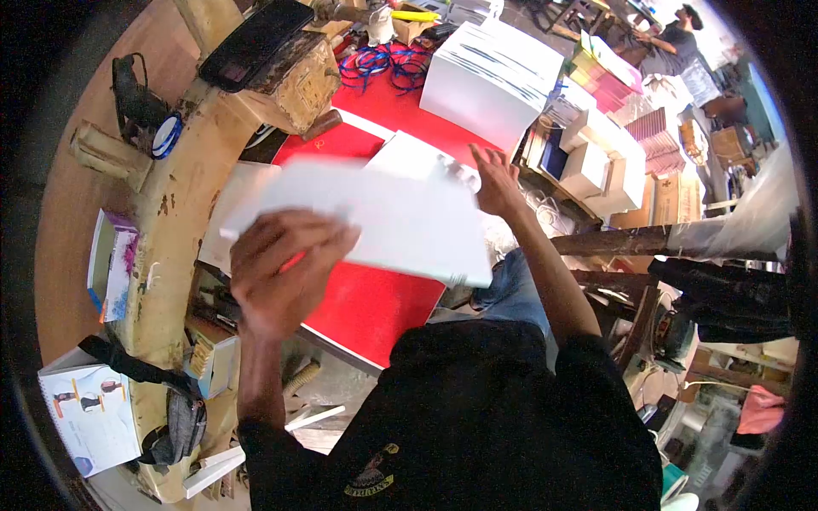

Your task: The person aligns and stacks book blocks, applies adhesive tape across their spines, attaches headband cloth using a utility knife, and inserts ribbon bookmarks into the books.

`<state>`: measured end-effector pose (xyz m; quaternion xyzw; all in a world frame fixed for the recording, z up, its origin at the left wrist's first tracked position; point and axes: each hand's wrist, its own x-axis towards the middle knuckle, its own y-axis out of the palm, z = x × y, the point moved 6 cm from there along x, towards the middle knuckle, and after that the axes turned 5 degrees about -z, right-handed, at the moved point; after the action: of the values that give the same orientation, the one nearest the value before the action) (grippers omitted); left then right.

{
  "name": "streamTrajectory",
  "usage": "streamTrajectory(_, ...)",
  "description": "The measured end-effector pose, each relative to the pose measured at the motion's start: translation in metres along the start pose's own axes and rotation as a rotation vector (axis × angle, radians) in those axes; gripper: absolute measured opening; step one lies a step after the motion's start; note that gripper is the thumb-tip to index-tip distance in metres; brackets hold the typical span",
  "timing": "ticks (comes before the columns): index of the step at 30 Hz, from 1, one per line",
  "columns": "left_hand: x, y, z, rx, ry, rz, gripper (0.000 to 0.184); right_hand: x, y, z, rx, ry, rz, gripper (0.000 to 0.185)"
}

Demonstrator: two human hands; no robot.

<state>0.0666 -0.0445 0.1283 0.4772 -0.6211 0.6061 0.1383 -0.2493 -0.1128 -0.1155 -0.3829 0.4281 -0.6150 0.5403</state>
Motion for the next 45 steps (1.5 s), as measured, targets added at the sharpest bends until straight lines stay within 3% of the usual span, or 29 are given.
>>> streamTrajectory(1,0.005,0.008,0.002,0.043,0.047,-0.039,0.028,-0.007,-0.011,0.001,-0.019,-0.090,-0.101,0.114)
streamTrajectory(2,0.007,0.017,0.004,0.085,0.092,-0.073,0.026,-0.014,-0.024,-0.003,0.089,-0.111,-0.219,0.091)
streamTrajectory(6,-0.040,0.076,0.035,-0.015,0.095,-0.106,0.028,-0.040,-0.054,-0.032,0.225,-0.009,-0.267,0.046)
streamTrajectory(7,-0.069,0.106,0.049,-0.023,0.055,0.090,0.032,-0.048,-0.045,-0.052,0.240,-0.055,-0.300,0.044)
streamTrajectory(8,-0.095,0.133,0.060,-0.031,0.016,0.285,0.037,-0.061,-0.038,-0.062,0.237,-0.046,-0.313,0.044)
streamTrajectory(9,-0.115,0.143,0.062,-0.036,0.032,0.283,0.037,-0.077,-0.029,-0.075,0.338,0.081,-0.286,0.043)
streamTrajectory(11,-0.146,0.163,0.068,-0.101,-0.034,0.476,0.052,-0.110,-0.018,-0.085,0.471,0.383,-0.187,0.044)
streamTrajectory(12,-0.134,0.160,0.072,-0.107,-0.013,0.474,0.052,-0.124,-0.014,-0.080,0.502,0.563,-0.117,0.047)
streamTrajectory(14,-0.098,0.133,0.088,0.037,-0.175,0.176,0.062,-0.141,-0.002,-0.059,0.668,0.743,0.013,0.054)
streamTrajectory(15,-0.100,0.143,0.122,-0.087,-0.468,0.053,0.066,-0.150,0.060,-0.075,0.963,0.724,0.038,0.060)
streamTrajectory(16,-0.097,0.165,0.144,-0.088,-0.448,0.042,0.066,-0.154,0.122,-0.086,1.261,0.677,0.069,0.066)
streamTrajectory(17,-0.111,0.200,0.189,-0.273,-0.842,0.242,0.068,-0.156,0.103,-0.055,1.300,0.949,0.084,0.074)
streamTrajectory(19,-0.146,0.234,0.227,-0.646,-1.136,0.241,0.074,-0.148,0.086,-0.002,1.371,1.051,0.098,0.084)
streamTrajectory(21,-0.139,0.241,0.206,-0.822,-1.126,0.118,0.080,-0.135,0.079,0.000,1.347,0.881,0.082,0.087)
streamTrajectory(23,-0.148,0.253,0.206,-0.700,-1.238,0.470,0.083,-0.137,0.061,-0.009,1.229,0.810,-0.004,0.082)
streamTrajectory(25,-0.147,0.251,0.189,-0.647,-1.268,0.799,0.089,-0.137,0.088,-0.046,1.291,0.842,-0.041,0.082)
streamTrajectory(26,-0.157,0.257,0.186,-0.644,-1.272,0.788,0.089,-0.133,0.098,-0.059,1.363,0.880,-0.091,0.081)
streamTrajectory(27,-0.181,0.266,0.184,-0.664,-1.290,0.708,0.092,-0.122,0.089,-0.048,1.579,0.741,-0.100,0.080)
streamTrajectory(28,-0.205,0.274,0.180,-0.681,-1.305,0.628,0.095,-0.116,0.088,-0.052,1.579,0.730,-0.091,0.080)
streamTrajectory(29,-0.232,0.280,0.172,-0.517,-1.279,0.551,0.094,-0.109,0.086,-0.057,1.664,0.630,-0.040,0.074)
streamTrajectory(31,-0.221,0.257,0.127,-0.483,-1.206,0.388,0.091,-0.103,0.080,-0.066,1.817,0.437,0.054,0.064)
streamTrajectory(33,-0.206,0.242,0.087,-0.649,-1.195,0.284,0.083,-0.109,0.076,-0.073,1.638,0.490,0.096,0.060)
streamTrajectory(34,-0.242,0.251,0.086,-0.693,-1.247,0.320,0.080,-0.116,0.073,-0.078,1.463,0.546,0.156,0.057)
streamTrajectory(35,-0.278,0.260,0.084,-0.733,-1.300,0.356,0.077,-0.125,0.071,-0.077,1.331,0.785,0.326,0.055)
streamTrajectory(36,-0.289,0.261,0.082,-0.853,-1.396,0.385,0.075,-0.130,0.067,-0.088,1.323,0.791,0.280,0.055)
streamTrajectory(37,-0.299,0.260,0.080,-0.961,-1.498,0.413,0.074,-0.137,0.067,-0.091,1.246,0.589,0.295,0.056)
streamTrajectory(39,-0.296,0.240,0.073,-1.104,-1.647,0.479,0.075,-0.136,0.059,-0.082,1.148,0.456,0.424,0.056)
streamTrajectory(42,-0.275,0.206,0.054,-1.240,-1.859,0.609,0.077,-0.142,0.028,-0.046,1.272,0.652,0.532,0.052)
streamTrajectory(45,-0.260,0.196,0.046,-1.220,-1.822,0.501,0.077,-0.144,0.035,-0.035,1.370,0.796,0.627,0.053)
